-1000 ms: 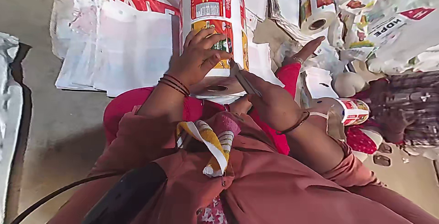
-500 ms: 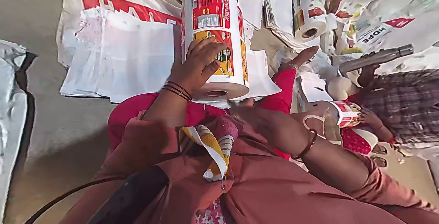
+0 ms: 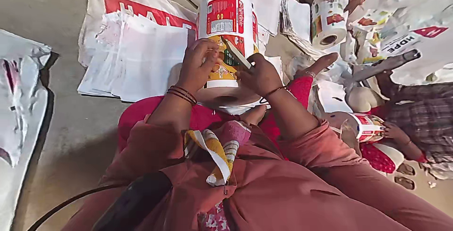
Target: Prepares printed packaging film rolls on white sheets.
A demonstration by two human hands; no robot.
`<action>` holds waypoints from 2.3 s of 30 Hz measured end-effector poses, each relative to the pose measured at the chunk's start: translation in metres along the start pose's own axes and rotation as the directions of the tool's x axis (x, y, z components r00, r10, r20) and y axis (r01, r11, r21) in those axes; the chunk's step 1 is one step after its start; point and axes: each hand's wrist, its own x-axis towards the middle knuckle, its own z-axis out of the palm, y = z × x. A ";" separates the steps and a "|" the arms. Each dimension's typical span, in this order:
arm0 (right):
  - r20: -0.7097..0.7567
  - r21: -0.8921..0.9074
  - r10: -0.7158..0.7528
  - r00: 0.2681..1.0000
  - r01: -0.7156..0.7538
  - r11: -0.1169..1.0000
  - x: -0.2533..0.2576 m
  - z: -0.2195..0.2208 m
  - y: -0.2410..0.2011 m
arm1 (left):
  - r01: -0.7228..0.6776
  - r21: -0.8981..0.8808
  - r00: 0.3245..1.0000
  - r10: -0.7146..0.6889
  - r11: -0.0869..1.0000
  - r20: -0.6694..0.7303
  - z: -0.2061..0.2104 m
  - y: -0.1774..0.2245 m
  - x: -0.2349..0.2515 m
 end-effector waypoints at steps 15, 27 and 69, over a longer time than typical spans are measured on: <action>-0.208 -0.045 0.103 0.973 -0.115 0.992 0.016 -0.028 0.045 | -0.353 0.202 0.903 0.277 0.914 0.328 0.010 0.014 -0.001; -0.211 0.266 -0.028 0.977 0.084 0.960 0.044 -0.021 0.065 | -0.325 0.305 0.930 0.244 0.895 0.273 0.017 0.022 0.004; 0.192 -0.154 0.073 0.979 -0.044 0.987 0.116 -0.124 -0.041 | 0.269 -0.441 0.886 -0.399 0.856 -0.235 -0.018 0.005 0.005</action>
